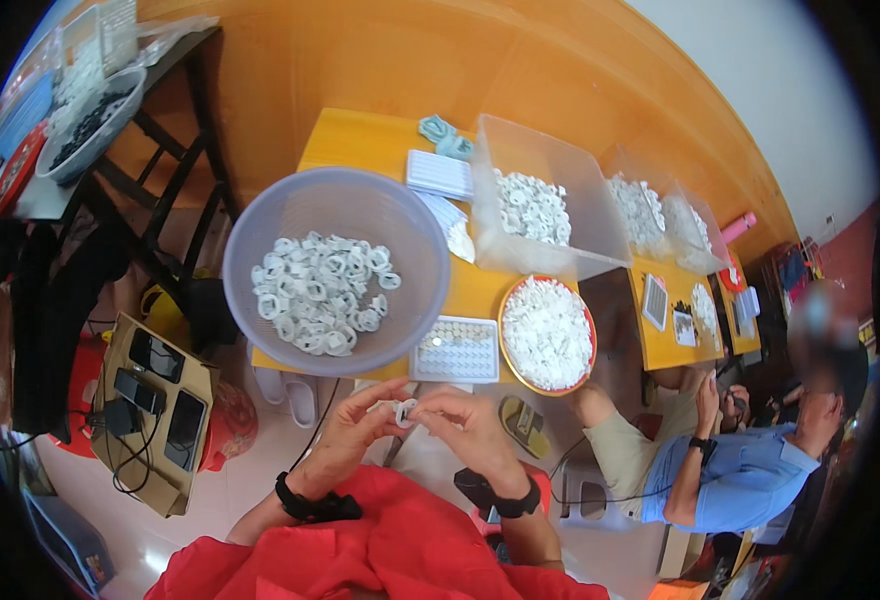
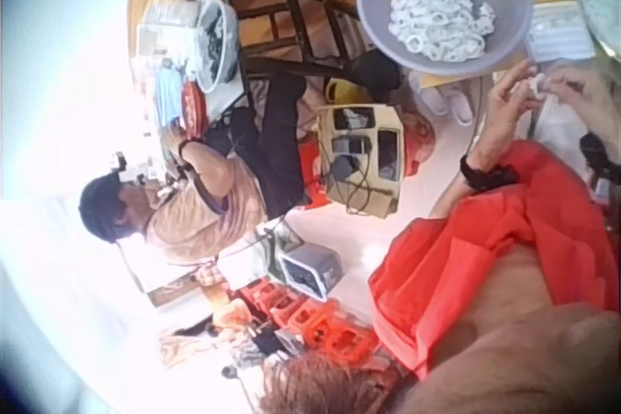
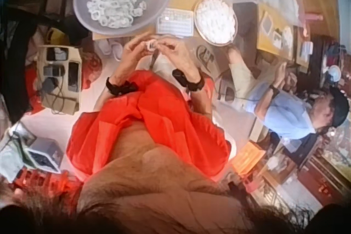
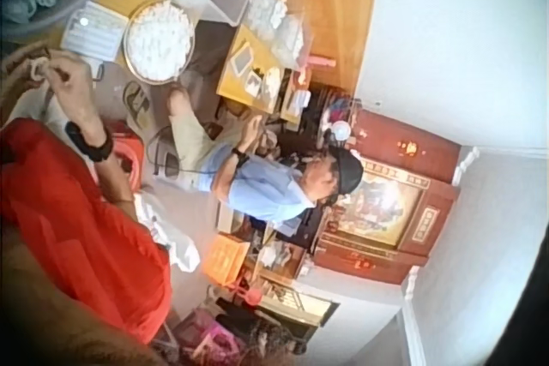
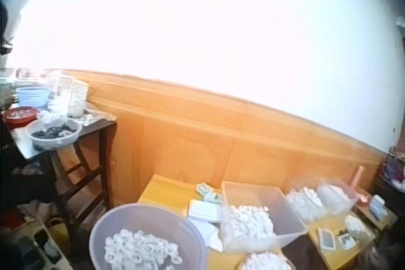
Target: Sort and assemble small white plastic components by placing them into a specialized tray.
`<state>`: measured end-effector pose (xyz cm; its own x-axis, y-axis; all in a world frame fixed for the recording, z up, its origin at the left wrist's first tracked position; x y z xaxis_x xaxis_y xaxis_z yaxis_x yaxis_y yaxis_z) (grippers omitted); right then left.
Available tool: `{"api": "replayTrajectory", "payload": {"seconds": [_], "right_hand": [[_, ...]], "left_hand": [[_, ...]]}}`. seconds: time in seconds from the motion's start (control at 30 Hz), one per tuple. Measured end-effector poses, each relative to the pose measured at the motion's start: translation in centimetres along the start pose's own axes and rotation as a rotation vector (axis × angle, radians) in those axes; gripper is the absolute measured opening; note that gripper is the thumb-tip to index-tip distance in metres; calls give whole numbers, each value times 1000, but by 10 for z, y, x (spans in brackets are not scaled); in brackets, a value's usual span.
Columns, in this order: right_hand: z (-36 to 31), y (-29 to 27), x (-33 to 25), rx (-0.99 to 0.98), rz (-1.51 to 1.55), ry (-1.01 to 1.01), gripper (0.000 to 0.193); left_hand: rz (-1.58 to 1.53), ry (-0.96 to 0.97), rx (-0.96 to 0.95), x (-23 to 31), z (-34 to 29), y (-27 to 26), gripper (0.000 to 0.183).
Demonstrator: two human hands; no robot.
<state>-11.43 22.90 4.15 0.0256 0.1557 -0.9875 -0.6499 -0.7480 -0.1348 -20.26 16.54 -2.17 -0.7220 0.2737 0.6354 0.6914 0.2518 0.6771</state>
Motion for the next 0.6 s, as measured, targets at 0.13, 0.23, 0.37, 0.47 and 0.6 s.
{"api": "replayTrajectory", "payload": {"seconds": [0.13,0.23,0.37,0.47,0.6], "right_hand": [[-28,-22,9,141,-72,19,11],[-42,-35,17,224,-52,14,10],[-48,-43,18,234,-126,-47,12],[-55,-51,29,302,-52,28,13],[-59,-90,41,514,-144,109,12]], "left_hand": [[110,-154,-109,-27,11,24,30],[154,-174,-118,-37,17,37,29],[228,-189,-60,-46,25,35,28],[172,-191,-61,-48,30,31,28],[111,-196,-15,-42,31,30,27]]}}
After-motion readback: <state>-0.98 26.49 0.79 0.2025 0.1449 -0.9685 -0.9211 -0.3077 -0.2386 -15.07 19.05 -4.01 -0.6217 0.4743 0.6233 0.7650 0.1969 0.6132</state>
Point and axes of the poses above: each hand's wrist, its own z-axis towards the middle knuckle, its own y-axis out of the palm, x = y × z, the point moved 10 cm from there along z, towards the middle knuckle, and after that the axes turned 11 degrees about -y, right-handed, at the moved point
